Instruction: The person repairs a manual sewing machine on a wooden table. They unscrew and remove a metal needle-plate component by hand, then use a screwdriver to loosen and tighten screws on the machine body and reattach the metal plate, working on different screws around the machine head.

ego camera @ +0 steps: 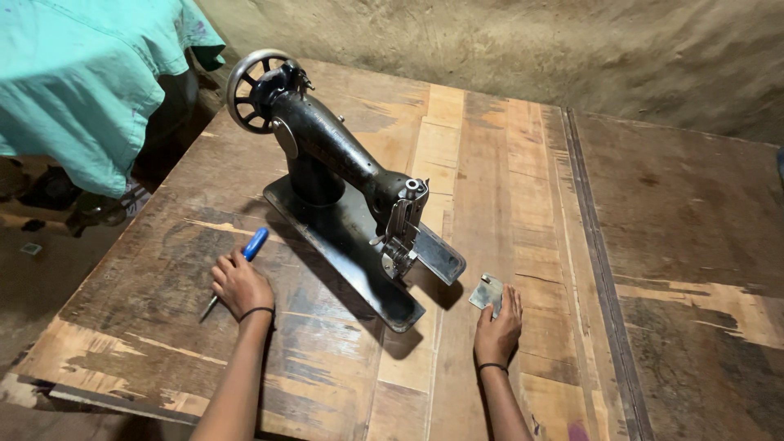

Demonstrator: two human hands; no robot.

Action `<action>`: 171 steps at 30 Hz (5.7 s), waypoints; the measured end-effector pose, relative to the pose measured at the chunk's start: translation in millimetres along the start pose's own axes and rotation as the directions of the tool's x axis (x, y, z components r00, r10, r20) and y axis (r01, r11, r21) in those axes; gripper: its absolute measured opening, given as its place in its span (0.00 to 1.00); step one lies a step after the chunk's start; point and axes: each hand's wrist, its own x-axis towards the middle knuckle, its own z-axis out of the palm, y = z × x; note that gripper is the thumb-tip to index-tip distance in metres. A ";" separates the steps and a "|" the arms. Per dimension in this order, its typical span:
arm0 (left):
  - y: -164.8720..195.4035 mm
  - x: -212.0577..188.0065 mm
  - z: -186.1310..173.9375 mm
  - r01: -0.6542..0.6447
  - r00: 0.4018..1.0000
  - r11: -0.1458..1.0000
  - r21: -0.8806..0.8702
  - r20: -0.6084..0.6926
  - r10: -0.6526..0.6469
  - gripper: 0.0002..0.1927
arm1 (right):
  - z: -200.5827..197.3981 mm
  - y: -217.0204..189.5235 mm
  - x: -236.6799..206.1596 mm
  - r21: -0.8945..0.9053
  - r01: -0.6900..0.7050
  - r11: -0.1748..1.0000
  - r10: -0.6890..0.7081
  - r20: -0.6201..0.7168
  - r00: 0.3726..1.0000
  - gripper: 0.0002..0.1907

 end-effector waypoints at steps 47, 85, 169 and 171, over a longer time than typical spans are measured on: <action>78.1 -104.6 -146.2 -0.486 0.814 0.526 -0.698 -0.143 0.563 0.21 | -87.9 -185.5 -41.4 0.235 0.466 0.853 -0.489 0.050 0.871 0.28; 119.8 -128.4 -127.8 -0.386 0.745 0.428 -0.817 -0.004 0.667 0.31 | -125.8 -140.1 -40.1 0.232 -0.214 0.949 0.099 0.424 0.900 0.13; 171.9 -45.2 -52.7 0.009 0.839 0.075 -0.997 0.049 0.542 0.06 | -119.1 -266.4 67.9 0.212 0.454 0.865 -0.493 0.196 0.848 0.13; 173.3 -44.5 -51.2 -0.006 0.854 0.063 -0.998 0.027 0.519 0.06 | -118.8 -266.5 67.6 0.214 0.490 0.845 -0.527 0.182 0.830 0.13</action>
